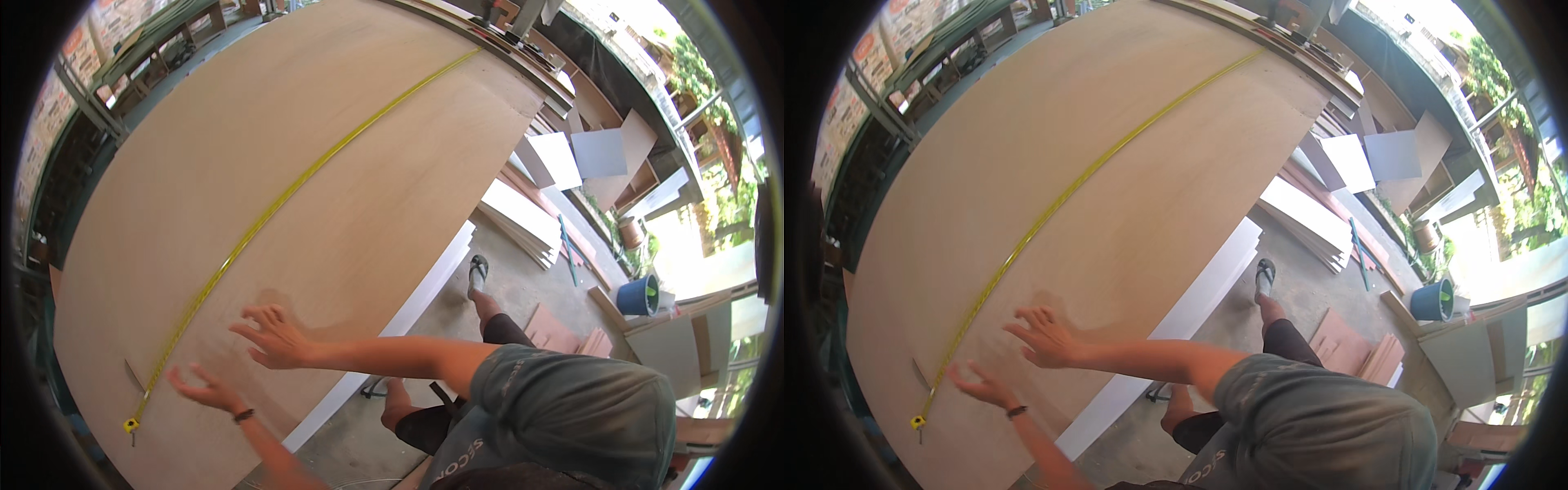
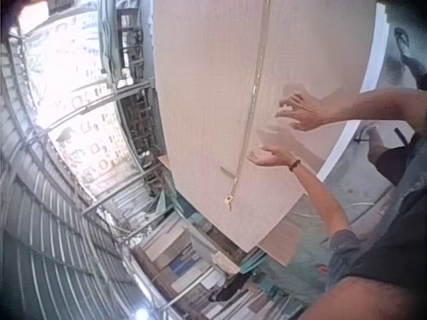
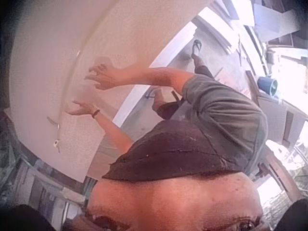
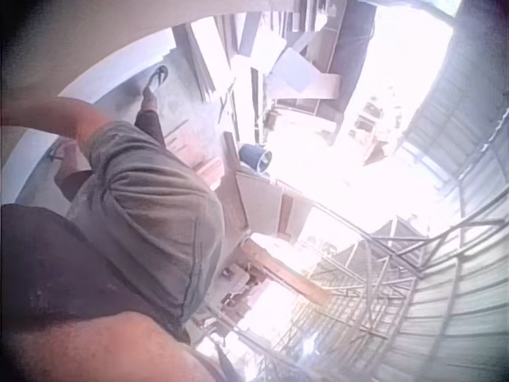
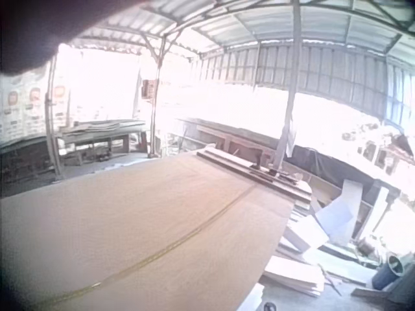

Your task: The person measures a wooden board and a piece of scrap wood using a tape measure and marks them with a pencil while interacting with another person in a workshop.

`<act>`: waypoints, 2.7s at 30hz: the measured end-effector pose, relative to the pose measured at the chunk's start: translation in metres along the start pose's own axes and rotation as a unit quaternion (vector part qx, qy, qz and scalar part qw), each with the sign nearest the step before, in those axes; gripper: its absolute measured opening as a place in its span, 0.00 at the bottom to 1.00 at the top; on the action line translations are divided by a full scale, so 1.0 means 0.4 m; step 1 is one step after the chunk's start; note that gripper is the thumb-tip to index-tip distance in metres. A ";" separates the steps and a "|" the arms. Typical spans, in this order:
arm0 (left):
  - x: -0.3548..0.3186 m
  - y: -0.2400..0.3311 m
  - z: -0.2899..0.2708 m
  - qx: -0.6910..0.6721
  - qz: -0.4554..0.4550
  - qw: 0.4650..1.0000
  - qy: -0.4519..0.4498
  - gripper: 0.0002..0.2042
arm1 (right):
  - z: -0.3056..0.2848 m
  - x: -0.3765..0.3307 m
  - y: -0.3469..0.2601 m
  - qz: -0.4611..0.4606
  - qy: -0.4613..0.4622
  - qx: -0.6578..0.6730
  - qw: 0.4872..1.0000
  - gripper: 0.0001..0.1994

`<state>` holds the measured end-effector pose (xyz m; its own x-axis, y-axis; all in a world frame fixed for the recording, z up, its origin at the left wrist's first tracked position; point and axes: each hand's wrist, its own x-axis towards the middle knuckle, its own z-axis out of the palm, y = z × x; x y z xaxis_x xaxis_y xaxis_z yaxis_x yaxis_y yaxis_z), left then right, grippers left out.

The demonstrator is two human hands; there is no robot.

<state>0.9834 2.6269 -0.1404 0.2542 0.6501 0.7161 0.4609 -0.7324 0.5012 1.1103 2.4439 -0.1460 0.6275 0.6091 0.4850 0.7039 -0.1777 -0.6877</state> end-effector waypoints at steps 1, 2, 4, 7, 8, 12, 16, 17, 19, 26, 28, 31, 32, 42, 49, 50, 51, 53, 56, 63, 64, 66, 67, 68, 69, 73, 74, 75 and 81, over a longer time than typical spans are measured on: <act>-0.076 0.143 0.031 -0.028 -0.018 0.999 -0.036 0.24 | -0.113 -0.058 0.046 -0.001 0.002 -0.001 1.000 0.32; -0.146 0.294 0.074 -0.059 -0.033 0.995 -0.070 0.22 | -0.232 -0.109 0.108 -0.004 0.008 -0.005 1.000 0.30; -0.287 0.690 0.194 -0.138 -0.055 0.980 -0.135 0.19 | -0.500 -0.195 0.291 0.038 0.090 -0.029 0.995 0.26; -0.461 1.119 0.433 -0.209 -0.002 0.935 -0.287 0.21 | -0.920 -0.288 0.551 0.187 0.154 -0.122 0.962 0.24; -0.474 1.274 0.530 -0.215 0.021 0.919 -0.330 0.22 | -1.079 -0.292 0.656 0.196 0.182 -0.165 0.949 0.24; -0.467 1.593 0.975 -0.139 0.162 0.919 -0.332 0.29 | -1.600 -0.290 0.955 0.247 0.240 -0.282 0.895 0.21; -0.425 1.727 1.298 -0.002 0.165 0.943 -0.289 0.39 | -1.977 -0.344 1.183 0.312 0.302 -0.352 0.829 0.19; -0.427 1.733 1.336 0.034 0.149 0.945 -0.289 0.41 | -2.029 -0.369 1.210 0.317 0.301 -0.362 0.823 0.19; -0.443 1.791 1.366 0.047 0.099 0.938 -0.329 0.42 | -2.139 -0.432 1.270 0.337 0.292 -0.388 0.807 0.19; -0.445 1.852 1.359 0.086 0.061 0.936 -0.336 0.37 | -2.207 -0.563 1.351 0.409 0.268 -0.373 0.789 0.18; -0.446 1.847 1.361 0.069 0.069 0.940 -0.326 0.34 | -2.194 -0.557 1.354 0.416 0.265 -0.353 0.795 0.18; -0.447 1.836 1.363 0.077 0.072 0.942 -0.319 0.31 | -2.181 -0.527 1.373 0.414 0.263 -0.335 0.805 0.17; -0.447 1.833 1.366 0.085 0.072 0.942 -0.318 0.30 | -2.178 -0.514 1.382 0.411 0.263 -0.330 0.808 0.17; -0.450 1.833 1.356 0.135 0.144 0.940 -0.280 0.22 | -2.303 -0.146 1.644 0.339 0.307 -0.379 0.804 0.23; -0.447 1.826 1.370 0.122 0.136 0.939 -0.292 0.19 | -2.345 0.089 1.852 0.428 0.278 -0.403 0.760 0.24; -0.446 1.820 1.368 0.123 0.134 0.939 -0.293 0.19 | -2.337 0.113 1.861 0.453 0.270 -0.388 0.756 0.24; -0.448 1.829 1.371 0.124 0.130 0.938 -0.297 0.19 | -2.336 0.116 1.885 0.449 0.278 -0.388 0.756 0.23; -0.449 1.848 1.377 0.124 0.123 0.936 -0.305 0.18 | -2.333 0.115 1.928 0.441 0.297 -0.388 0.753 0.23; -0.446 1.839 1.370 0.121 0.112 0.939 -0.303 0.18 | -2.306 0.144 1.955 0.455 0.303 -0.415 0.728 0.23; -0.446 1.830 1.381 0.120 0.143 0.943 -0.275 0.17 | -2.293 0.139 1.985 0.418 0.325 -0.456 0.715 0.22; -0.447 1.835 1.382 0.118 0.143 0.943 -0.275 0.16 | -2.295 0.136 1.988 0.418 0.321 -0.462 0.713 0.22; -0.447 1.840 1.383 0.111 0.145 0.945 -0.272 0.16 | -2.297 0.133 1.989 0.418 0.318 -0.469 0.710 0.22; -0.445 1.841 1.382 0.106 0.145 0.946 -0.270 0.16 | -2.295 0.135 1.987 0.418 0.318 -0.469 0.710 0.22; -0.445 1.842 1.382 0.102 0.146 0.947 -0.267 0.15 | -2.294 0.136 1.986 0.417 0.319 -0.471 0.709 0.22; -0.443 1.840 1.381 0.102 0.146 0.948 -0.264 0.15 | -2.291 0.139 1.984 0.418 0.315 -0.469 0.711 0.22; -0.444 1.841 1.380 0.108 0.144 0.947 -0.265 0.15 | -2.291 0.142 1.975 0.418 0.308 -0.465 0.717 0.21; -0.446 1.842 1.382 0.110 0.143 0.946 -0.268 0.15 | -2.291 0.140 1.973 0.417 0.308 -0.464 0.719 0.20; -0.446 1.846 1.382 0.111 0.134 0.946 -0.272 0.15 | -2.292 0.139 1.974 0.417 0.308 -0.461 0.720 0.21; -0.444 1.844 1.377 0.126 0.147 0.943 -0.269 0.15 | -2.288 0.137 1.970 0.413 0.305 -0.459 0.726 0.21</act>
<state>1.7467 2.0831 -0.1654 0.7660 0.4851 0.4217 0.4741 -0.8694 0.1391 2.0038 1.6296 -0.1668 0.7948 -0.4028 0.4539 -0.2452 -0.8973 -0.3670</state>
